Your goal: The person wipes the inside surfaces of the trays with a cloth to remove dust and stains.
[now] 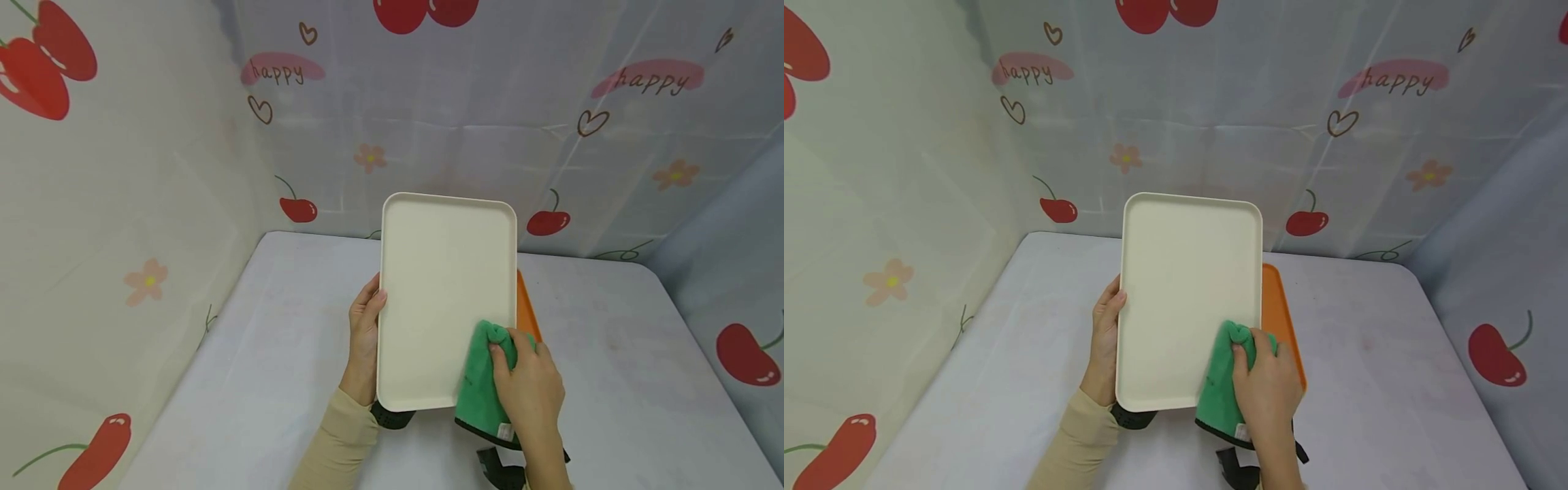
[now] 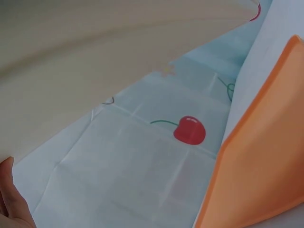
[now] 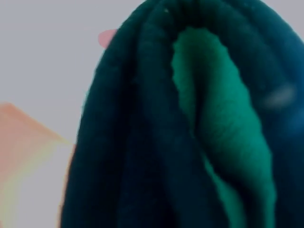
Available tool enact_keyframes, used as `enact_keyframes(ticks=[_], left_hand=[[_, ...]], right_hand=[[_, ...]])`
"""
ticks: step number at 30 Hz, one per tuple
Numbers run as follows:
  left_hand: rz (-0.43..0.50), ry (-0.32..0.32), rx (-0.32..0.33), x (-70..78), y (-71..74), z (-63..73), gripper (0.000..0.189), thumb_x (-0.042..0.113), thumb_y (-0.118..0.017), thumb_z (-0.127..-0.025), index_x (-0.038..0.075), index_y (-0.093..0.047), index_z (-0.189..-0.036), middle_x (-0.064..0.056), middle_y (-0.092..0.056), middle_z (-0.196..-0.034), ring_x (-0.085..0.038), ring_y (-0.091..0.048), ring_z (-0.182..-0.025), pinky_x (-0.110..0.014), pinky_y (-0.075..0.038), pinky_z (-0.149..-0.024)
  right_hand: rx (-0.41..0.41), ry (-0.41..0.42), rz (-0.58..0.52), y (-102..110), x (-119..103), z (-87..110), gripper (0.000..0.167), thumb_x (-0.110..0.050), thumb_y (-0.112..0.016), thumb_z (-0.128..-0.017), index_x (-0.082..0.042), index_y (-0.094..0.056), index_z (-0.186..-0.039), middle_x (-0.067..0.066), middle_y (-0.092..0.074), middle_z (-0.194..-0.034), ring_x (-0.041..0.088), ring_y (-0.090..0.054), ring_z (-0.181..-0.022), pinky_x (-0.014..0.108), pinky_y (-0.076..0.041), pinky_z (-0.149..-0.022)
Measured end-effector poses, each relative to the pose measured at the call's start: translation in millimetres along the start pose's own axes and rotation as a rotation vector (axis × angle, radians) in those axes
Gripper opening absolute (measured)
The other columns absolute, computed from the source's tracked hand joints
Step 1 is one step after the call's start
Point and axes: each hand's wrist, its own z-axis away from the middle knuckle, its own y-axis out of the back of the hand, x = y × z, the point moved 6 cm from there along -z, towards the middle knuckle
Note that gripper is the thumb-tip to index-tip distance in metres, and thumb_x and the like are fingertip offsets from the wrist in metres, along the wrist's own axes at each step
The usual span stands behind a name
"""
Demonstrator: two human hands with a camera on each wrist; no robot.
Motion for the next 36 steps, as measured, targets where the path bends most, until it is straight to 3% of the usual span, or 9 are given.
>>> enact_keyframes(ticks=[6,12,14,20,28,36], left_hand=[[0.0,-0.007,-0.001,0.0,-0.8,-0.2,0.036,-0.001,-0.045,-0.096,0.019,-0.072,-0.111,0.004,-0.073,-0.102,-0.007,-0.071,-0.087,-0.02,-0.059,-0.074],[-0.018,-0.002,0.011,-1.0,-0.2,0.0,0.036,0.0,-0.045,-0.095,0.019,-0.071,-0.111,0.005,-0.073,-0.102,-0.007,-0.071,-0.087,-0.02,-0.059,-0.074],[-0.021,-0.005,0.002,-1.1,-0.3,0.0,0.036,0.001,-0.045,-0.095,0.019,-0.071,-0.113,0.005,-0.073,-0.104,-0.007,-0.071,-0.088,-0.02,-0.059,-0.075],[-0.024,-0.003,-0.006,-2.0,0.0,0.6,0.035,0.002,-0.047,-0.096,0.02,-0.071,-0.113,0.005,-0.073,-0.105,-0.007,-0.071,-0.088,-0.021,-0.059,-0.075],[-0.011,0.005,0.03,-4.0,0.6,0.5,0.036,0.0,-0.045,-0.095,0.02,-0.072,-0.11,0.005,-0.072,-0.104,-0.007,-0.071,-0.089,-0.02,-0.059,-0.076],[-0.03,0.036,0.048,-9.0,1.4,0.3,0.035,0.002,-0.045,-0.096,0.021,-0.071,-0.111,0.006,-0.073,-0.104,-0.006,-0.069,-0.089,-0.019,-0.057,-0.078]], right_hand=[[-0.022,-0.021,-0.017,-2,-1,1.5,0.034,-0.024,-0.067,-0.091,-0.002,-0.066,-0.117,0.028,-0.064,-0.095,0.04,-0.062,-0.075,0.053,-0.049,-0.052],[-0.033,-0.009,-0.026,-5,-8,4.1,0.033,-0.025,-0.067,-0.091,-0.004,-0.066,-0.116,0.027,-0.066,-0.104,0.042,-0.064,-0.086,0.057,-0.052,-0.063],[-0.035,0.009,-0.026,-7,-13,5.8,0.033,-0.026,-0.068,-0.09,-0.005,-0.066,-0.115,0.025,-0.066,-0.099,0.041,-0.064,-0.082,0.053,-0.052,-0.06],[-0.022,0.107,-0.016,-13,-35,12.3,0.031,-0.025,-0.073,-0.086,-0.007,-0.068,-0.11,0.017,-0.061,-0.078,0.026,-0.054,-0.058,0.031,-0.039,-0.045],[-0.003,0.248,-0.014,-21,-74,22.0,0.031,-0.026,-0.076,-0.083,-0.008,-0.068,-0.108,0.01,-0.054,-0.071,0.016,-0.046,-0.055,0.025,-0.037,-0.042],[0.073,0.449,0.0,-23,-114,37.7,0.035,-0.026,-0.083,-0.076,-0.01,-0.069,-0.103,0.007,-0.05,-0.069,0.014,-0.043,-0.055,0.021,-0.035,-0.044]])
